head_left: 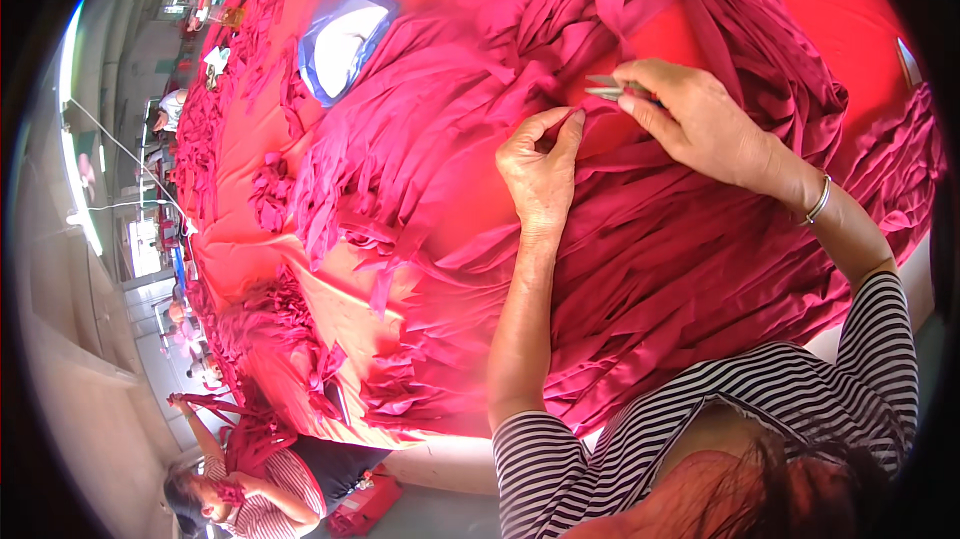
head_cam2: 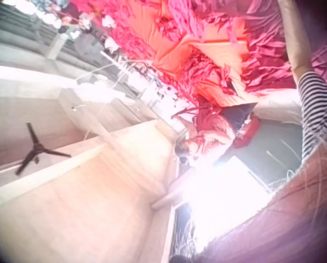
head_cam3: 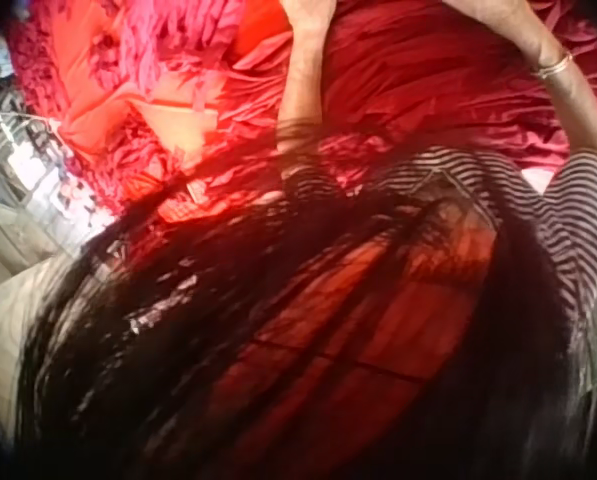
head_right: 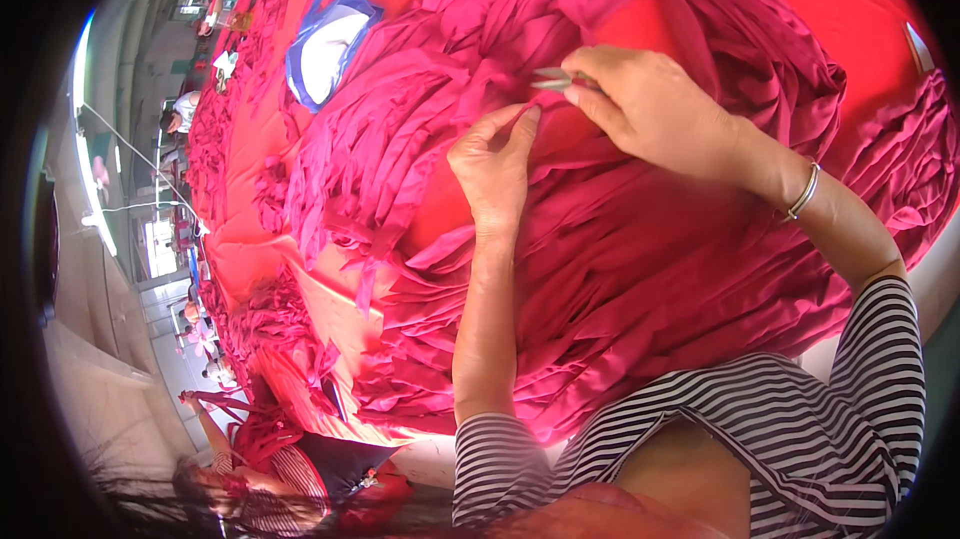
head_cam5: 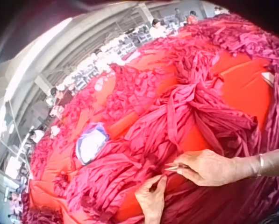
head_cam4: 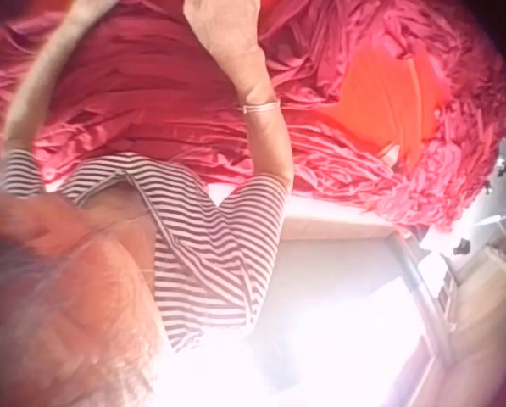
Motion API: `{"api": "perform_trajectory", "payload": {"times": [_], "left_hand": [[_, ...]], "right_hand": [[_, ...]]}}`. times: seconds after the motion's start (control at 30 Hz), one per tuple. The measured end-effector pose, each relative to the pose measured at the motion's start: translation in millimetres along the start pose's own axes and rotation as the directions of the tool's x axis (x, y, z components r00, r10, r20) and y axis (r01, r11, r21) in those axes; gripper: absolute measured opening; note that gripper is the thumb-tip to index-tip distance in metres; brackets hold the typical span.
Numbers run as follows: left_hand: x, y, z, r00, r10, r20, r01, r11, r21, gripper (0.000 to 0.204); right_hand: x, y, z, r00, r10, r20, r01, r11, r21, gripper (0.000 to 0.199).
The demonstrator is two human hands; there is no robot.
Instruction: The person uses a small pair of scissors to trim and cut strips of bright pink fabric on a large pile. The hands repeatedly pick up sections of the fabric, snip them, and move them aside. The task involves continuous cutting of the material into smaller pieces.
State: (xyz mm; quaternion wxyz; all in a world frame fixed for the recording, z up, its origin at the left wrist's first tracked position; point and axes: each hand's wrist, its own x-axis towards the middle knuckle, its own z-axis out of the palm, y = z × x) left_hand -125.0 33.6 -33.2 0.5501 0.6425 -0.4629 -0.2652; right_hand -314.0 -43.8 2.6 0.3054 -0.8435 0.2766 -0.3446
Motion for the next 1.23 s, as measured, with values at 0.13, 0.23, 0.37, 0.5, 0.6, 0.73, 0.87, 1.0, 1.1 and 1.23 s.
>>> {"api": "perform_trajectory", "payload": {"times": [0.13, 0.23, 0.37, 0.5, 0.6, 0.73, 0.87, 1.0, 1.1, 1.23], "left_hand": [[0.5, -2.7, 5.4, 0.999, 0.028, -0.021, -0.028, 1.000, 0.005, 0.014], [0.7, -4.2, 6.3, 1.000, 0.011, -0.011, -0.011, 1.000, -0.025, 0.013], [-1.0, 0.6, 3.3, 1.000, -0.028, 0.009, 0.028, 1.000, -0.009, 0.013], [-1.7, 0.0, 4.6, 1.000, -0.019, 0.015, 0.020, 0.998, -0.059, 0.013], [-1.8, -1.0, 3.1, 1.000, -0.007, 0.003, 0.007, 0.999, -0.036, 0.013], [-1.2, -1.3, 5.1, 1.000, -0.008, 0.008, 0.008, 1.000, -0.012, 0.014], [-1.7, 2.9, 6.0, 1.000, -0.025, 0.012, 0.026, 0.998, -0.050, 0.015], [-2.5, 4.1, 2.0, 0.999, -0.050, 0.009, 0.050, 0.999, 0.003, 0.015], [-2.2, 3.3, 4.1, 0.999, -0.036, 0.019, 0.036, 0.999, -0.014, 0.015], [-2.4, 3.2, 5.2, 1.000, -0.008, 0.023, 0.009, 1.000, -0.018, 0.016]], "right_hand": [[-9.1, -0.5, 15.3, 1.000, -0.006, 0.003, 0.006, 1.000, -0.025, 0.018], [-9.7, 0.2, 19.6, 1.000, -0.030, 0.008, 0.030, 0.998, -0.049, 0.017], [-8.9, -4.4, 19.3, 0.997, 0.038, 0.065, -0.036, 0.999, -0.034, 0.015], [-10.2, -3.4, 22.8, 0.999, 0.026, 0.038, -0.026, 1.000, -0.008, 0.012], [-8.8, 2.1, 30.1, 1.000, 0.007, 0.030, -0.007, 1.000, -0.022, 0.011], [-9.3, 5.3, 32.2, 1.000, -0.005, 0.020, 0.006, 0.999, -0.033, 0.011], [-7.2, 5.7, 27.0, 0.999, 0.042, 0.015, -0.042, 0.999, -0.022, 0.013], [2.0, 2.2, 6.4, 0.989, 0.149, 0.000, -0.149, 0.988, -0.031, 0.017], [-2.3, 4.9, 2.1, 0.989, 0.145, 0.028, -0.144, 0.989, -0.035, 0.018], [-5.5, 0.6, 2.7, 0.991, 0.124, 0.052, -0.124, 0.992, -0.013, 0.019]]}}
